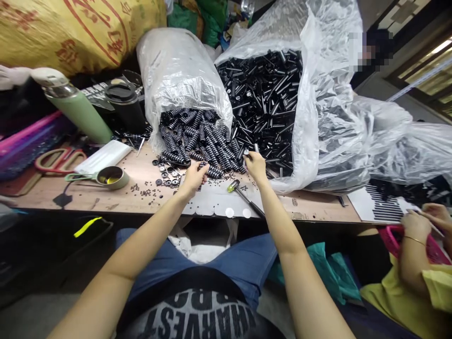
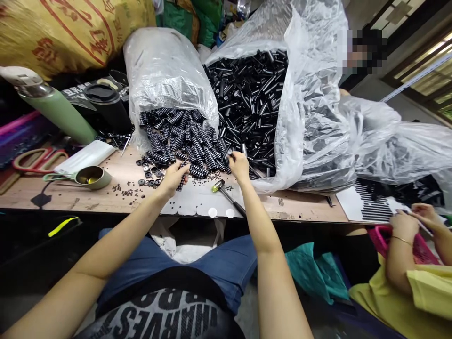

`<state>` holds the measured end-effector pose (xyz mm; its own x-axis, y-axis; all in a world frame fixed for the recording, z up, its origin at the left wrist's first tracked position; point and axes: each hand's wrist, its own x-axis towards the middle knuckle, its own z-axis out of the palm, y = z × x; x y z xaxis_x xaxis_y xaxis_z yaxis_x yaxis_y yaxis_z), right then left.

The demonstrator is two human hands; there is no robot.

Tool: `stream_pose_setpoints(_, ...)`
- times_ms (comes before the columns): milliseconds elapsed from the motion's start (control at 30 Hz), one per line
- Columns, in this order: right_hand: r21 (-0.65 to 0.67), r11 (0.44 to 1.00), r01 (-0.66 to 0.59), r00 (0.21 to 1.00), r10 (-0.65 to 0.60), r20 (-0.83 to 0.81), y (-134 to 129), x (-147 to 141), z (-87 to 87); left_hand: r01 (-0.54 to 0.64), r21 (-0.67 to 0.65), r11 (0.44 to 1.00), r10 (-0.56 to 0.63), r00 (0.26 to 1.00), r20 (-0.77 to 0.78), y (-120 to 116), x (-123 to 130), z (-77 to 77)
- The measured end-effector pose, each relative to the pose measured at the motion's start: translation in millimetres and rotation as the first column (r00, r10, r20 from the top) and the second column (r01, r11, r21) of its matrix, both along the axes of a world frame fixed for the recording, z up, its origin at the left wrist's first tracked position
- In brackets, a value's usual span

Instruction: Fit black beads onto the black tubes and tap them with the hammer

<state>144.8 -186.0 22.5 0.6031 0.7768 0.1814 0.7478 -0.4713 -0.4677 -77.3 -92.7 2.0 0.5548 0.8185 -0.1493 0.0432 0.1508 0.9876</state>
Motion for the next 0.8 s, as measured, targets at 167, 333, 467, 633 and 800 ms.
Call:
stream_pose_setpoints(167,0.425,0.905,-0.006,0.539,0.361,-0.761,-33,-55,12.1,0.176,0.169,0.970,-0.176,0.984,-0.017,-34,-5,22.2)
stream_pose_setpoints(333,0.262,0.961,0.091,0.340,0.217,-0.915,-55,-102,15.4,0.255,0.272,0.928,-0.251,0.967,-0.051,-52,-7,16.0)
stream_pose_setpoints(467,0.109,0.994,-0.008,0.101,0.109,-0.989,-66,-119,9.4,0.201,0.554,0.808,-0.240,0.971,-0.003,-60,-16,-0.8)
stream_pose_setpoints(633,0.348,0.933,0.094,0.585,0.231,-0.777,-76,-124,0.9,0.225,0.131,0.966,-0.247,0.951,0.185,-66,-25,3.3)
stream_pose_setpoints(800,0.340,0.869,-0.359,0.874,0.441,-0.204,-94,-137,13.5,0.231,-0.223,0.947,-0.170,0.950,0.262,-67,-28,15.3)
